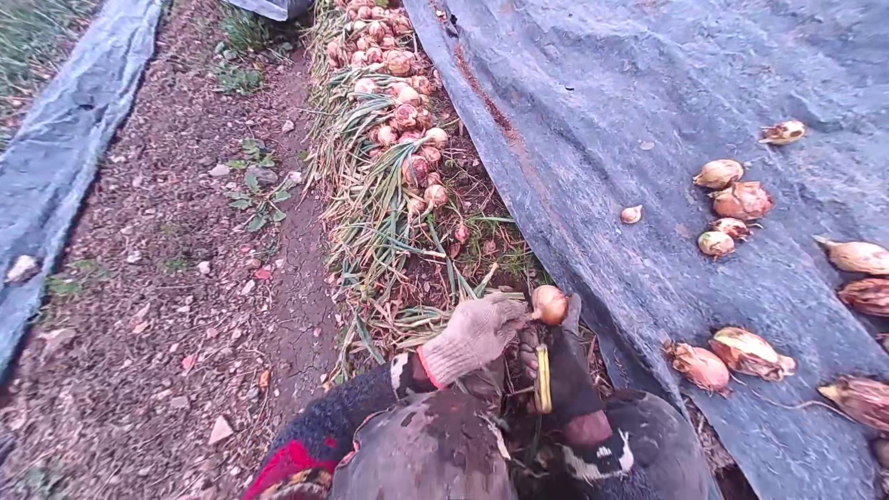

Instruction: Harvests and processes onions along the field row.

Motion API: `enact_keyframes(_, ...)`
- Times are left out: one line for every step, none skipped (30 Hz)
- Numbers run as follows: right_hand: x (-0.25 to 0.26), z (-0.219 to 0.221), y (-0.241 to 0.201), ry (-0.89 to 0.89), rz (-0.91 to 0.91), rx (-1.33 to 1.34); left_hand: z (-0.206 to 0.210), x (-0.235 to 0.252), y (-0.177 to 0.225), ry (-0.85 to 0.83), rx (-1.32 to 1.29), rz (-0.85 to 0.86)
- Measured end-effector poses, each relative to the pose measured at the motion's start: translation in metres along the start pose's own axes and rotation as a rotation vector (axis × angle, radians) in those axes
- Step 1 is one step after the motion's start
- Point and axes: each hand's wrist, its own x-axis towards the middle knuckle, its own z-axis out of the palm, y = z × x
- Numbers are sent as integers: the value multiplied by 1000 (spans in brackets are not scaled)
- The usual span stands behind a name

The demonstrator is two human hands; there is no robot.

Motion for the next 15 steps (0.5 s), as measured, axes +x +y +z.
enact_keyframes(-6,3,-7,-36,-47,55,-4,14,-5,62,-1,23)
enact_keyframes(-16,5,-13,-112,-126,125,-11,27,-12,155,75,13)
enact_keyframes(-28,6,-22,-226,-265,194,-23,43,-26,271,232,-41)
enact_keyframes(-41,6,-35,-327,-456,214,-39,57,-47,351,401,-159)
enact_keyframes(-52,3,-48,-371,-689,169,-57,66,-70,331,545,-334)
enact_keyframes(-59,-3,-60,-351,-925,65,-74,74,-89,260,611,-499)
enact_keyframes(-61,-9,-68,-261,-1096,-42,-86,79,-104,203,633,-612)
enact_keyframes(-57,-12,-67,-159,-1159,-108,-90,81,-115,191,629,-648)
enact_keyframes(-49,-7,-62,-28,-1137,-184,-87,83,-124,201,616,-642)
enact_keyframes(-37,0,-52,133,-1054,-278,-80,86,-133,187,566,-638)
enact_keyframes(-24,4,-40,296,-898,-393,-69,91,-143,135,467,-670)
enact_keyframes(-12,5,-33,392,-724,-528,-54,98,-156,106,366,-700)
enact_keyframes(-1,3,-27,422,-573,-657,-38,106,-171,98,310,-723)
enact_keyframes(10,-3,-22,422,-470,-751,-24,114,-184,114,288,-735)
enact_keyframes(19,-6,-17,419,-418,-828,-14,120,-192,142,270,-735)
